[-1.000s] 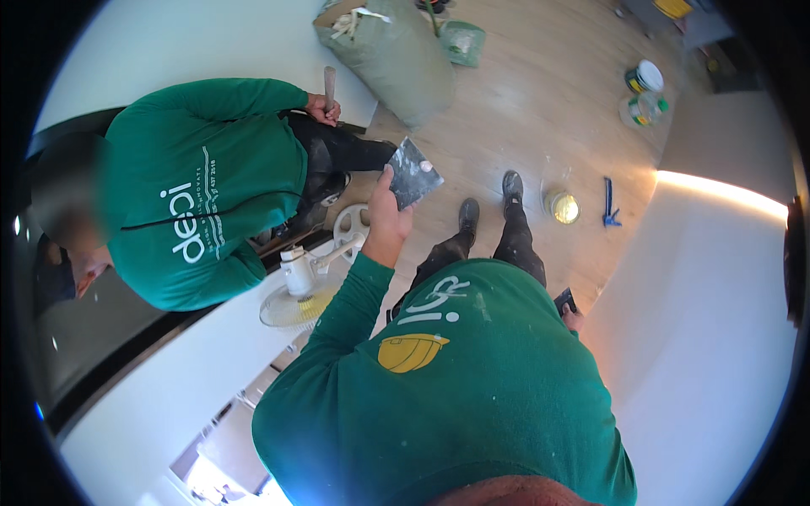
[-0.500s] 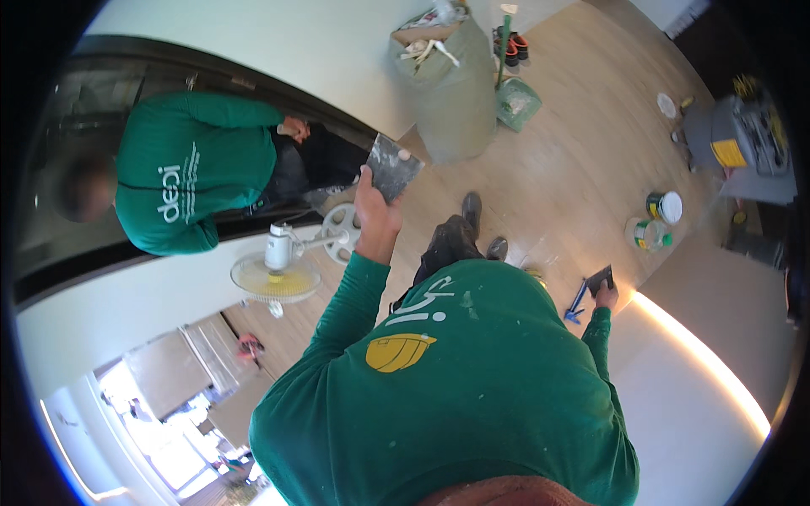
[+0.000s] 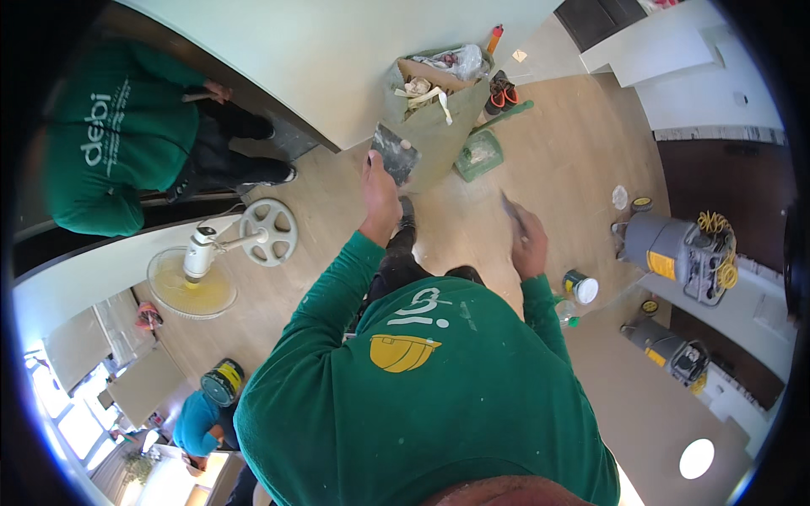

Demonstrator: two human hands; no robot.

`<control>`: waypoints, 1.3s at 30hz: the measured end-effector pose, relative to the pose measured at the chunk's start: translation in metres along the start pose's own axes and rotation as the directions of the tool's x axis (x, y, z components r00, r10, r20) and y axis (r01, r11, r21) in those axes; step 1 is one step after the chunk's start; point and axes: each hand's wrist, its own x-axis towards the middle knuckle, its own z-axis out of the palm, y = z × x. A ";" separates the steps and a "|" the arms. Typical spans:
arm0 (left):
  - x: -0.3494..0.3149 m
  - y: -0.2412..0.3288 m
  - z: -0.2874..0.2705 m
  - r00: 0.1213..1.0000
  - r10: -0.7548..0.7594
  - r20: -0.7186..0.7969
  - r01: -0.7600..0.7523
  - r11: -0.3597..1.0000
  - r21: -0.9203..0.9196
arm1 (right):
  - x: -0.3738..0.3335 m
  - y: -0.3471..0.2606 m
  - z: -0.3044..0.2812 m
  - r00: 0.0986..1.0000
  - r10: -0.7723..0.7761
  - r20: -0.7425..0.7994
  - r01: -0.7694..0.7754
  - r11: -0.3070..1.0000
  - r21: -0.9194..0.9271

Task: The person prepares a room for finishing by applying putty to a window frame and furniture with spatulas, smoothing surfaces, and assisting others in moving a wrapped mattress.

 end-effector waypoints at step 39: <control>0.115 -0.071 0.040 0.871 0.467 -0.155 -0.215 0.644 0.734 | 0.296 0.088 0.219 0.870 -0.234 0.435 0.268 0.963 -0.018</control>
